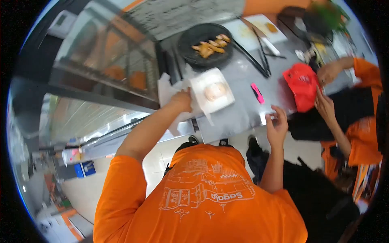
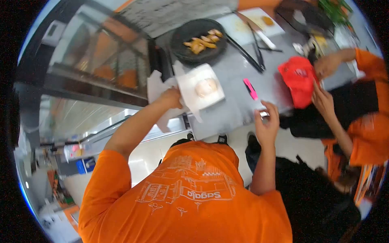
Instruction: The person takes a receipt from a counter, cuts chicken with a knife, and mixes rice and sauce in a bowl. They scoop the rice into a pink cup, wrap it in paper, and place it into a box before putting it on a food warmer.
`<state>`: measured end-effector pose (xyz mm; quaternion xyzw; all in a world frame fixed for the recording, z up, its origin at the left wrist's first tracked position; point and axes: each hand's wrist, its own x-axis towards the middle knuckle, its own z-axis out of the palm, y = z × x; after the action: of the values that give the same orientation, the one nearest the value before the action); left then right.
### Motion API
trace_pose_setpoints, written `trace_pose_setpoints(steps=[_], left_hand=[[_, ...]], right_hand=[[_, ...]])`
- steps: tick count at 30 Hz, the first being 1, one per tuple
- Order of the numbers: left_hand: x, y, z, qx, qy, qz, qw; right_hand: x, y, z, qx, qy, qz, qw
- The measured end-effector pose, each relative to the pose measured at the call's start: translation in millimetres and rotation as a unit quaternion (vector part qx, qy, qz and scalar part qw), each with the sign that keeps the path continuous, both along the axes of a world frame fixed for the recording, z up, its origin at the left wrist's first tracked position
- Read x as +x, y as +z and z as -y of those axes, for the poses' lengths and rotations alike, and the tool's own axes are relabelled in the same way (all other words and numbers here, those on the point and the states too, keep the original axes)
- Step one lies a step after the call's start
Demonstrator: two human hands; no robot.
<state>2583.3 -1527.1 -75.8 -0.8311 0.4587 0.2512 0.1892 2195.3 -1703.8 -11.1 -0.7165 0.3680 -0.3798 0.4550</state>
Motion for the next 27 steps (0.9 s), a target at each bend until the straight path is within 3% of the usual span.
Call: trace_pose_setpoints(steps=[2, 3, 6, 8, 14, 20, 22, 24, 26, 27], left_hand=[[-5.4, -16.7, -9.3, -0.052, -0.039, 0.018, 0.998], [-9.9, -9.5, -5.0, -0.051, -0.026, 0.014, 0.998], [-30.1, 40.3, 8.6, -0.002, -0.011, 0.063, 0.998], [-29.4, 27.3, 18.3, 0.032, 0.002, 0.074, 0.997], [-36.2, 20.2, 11.0, -0.088, 0.042, 0.026, 0.995], [-53.5, 94.0, 2.0, -0.050, -0.083, 0.046, 0.994], [-67.4, 136.0, -33.1, -0.249, -0.061, 0.020, 0.966], [-80.7, 227.1, -91.6, -0.247, -0.034, -0.076, 0.966], [-75.0, 263.5, -158.6, -0.409, -0.031, -0.173, 0.896], [-72.4, 276.8, -197.3, -0.466, 0.067, -0.234, 0.851]], right_hand=[[-8.2, -31.7, 11.2, -0.039, -0.012, -0.045, 0.998], [-8.6, -32.3, 13.3, 0.014, 0.004, -0.051, 0.999], [4.0, -26.7, 18.4, 0.018, 0.041, -0.012, 0.999], [7.1, -43.3, 30.0, -0.027, 0.056, -0.006, 0.998], [32.8, -40.6, 39.8, 0.030, 0.124, 0.013, 0.992], [47.8, -26.1, 38.7, -0.029, 0.111, 0.023, 0.993], [45.4, -21.4, 38.0, -0.094, 0.058, 0.051, 0.993], [39.0, -23.8, 48.7, -0.142, 0.053, 0.070, 0.986], [40.1, 6.3, 21.1, -0.192, 0.045, 0.083, 0.977], [47.7, 53.8, -24.2, -0.189, 0.015, 0.120, 0.974]])
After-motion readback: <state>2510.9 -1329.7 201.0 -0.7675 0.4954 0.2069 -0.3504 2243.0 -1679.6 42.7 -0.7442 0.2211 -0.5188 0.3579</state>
